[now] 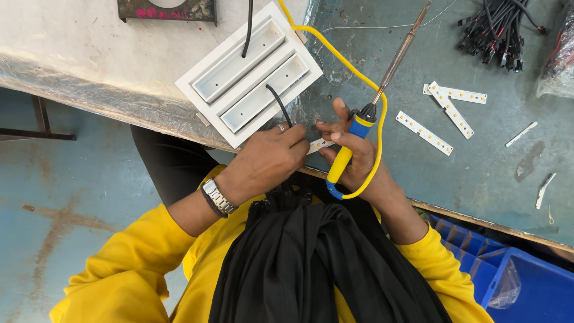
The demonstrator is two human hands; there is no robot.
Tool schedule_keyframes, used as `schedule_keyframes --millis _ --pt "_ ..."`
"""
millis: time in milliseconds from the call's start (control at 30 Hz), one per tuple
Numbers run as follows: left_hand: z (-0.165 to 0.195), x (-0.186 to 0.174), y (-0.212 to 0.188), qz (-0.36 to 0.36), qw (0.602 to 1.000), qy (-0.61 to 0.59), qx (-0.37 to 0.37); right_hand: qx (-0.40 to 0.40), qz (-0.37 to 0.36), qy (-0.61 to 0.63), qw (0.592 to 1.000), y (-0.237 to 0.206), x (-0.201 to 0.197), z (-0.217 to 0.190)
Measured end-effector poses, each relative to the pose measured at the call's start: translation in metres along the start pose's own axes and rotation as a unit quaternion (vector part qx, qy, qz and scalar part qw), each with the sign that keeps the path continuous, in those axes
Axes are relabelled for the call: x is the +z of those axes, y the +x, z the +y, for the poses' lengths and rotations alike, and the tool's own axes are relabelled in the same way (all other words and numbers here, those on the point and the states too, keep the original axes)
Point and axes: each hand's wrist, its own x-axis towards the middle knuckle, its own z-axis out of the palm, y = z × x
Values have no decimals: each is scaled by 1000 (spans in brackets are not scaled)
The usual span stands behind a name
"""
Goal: The person solders wires to LED strip modules on a workbench, using a soldering iron and solder wire. They repeatedly heat joints, apply solder, and reposition the strips and wires to complete connections.
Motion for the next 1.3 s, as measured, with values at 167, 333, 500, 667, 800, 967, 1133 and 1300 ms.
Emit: schedule_keyframes --millis 167,333,500,667,800,967,1133,1300 --pt "4 -7 5 -48 998 46 -6 -15 25 36 999 0 -1 -2" --pt "2 -9 8 -53 998 31 -3 -18 90 75 993 -13 -13 -11" --pt "-3 -3 4 -49 999 19 3 15 197 225 954 -27 -28 -8" --pt "-5 4 5 -36 999 0 -7 -28 273 204 940 -11 -42 8" --pt "-6 5 7 -32 999 -4 -3 -49 343 243 906 7 -54 16" --pt "-7 10 5 -58 998 7 -14 -24 373 424 825 4 -92 19" --pt "-5 11 3 -54 998 1 -18 18 290 407 866 -2 -115 18" --pt "-3 9 4 -54 998 -10 -20 121 387 194 893 11 -112 21"
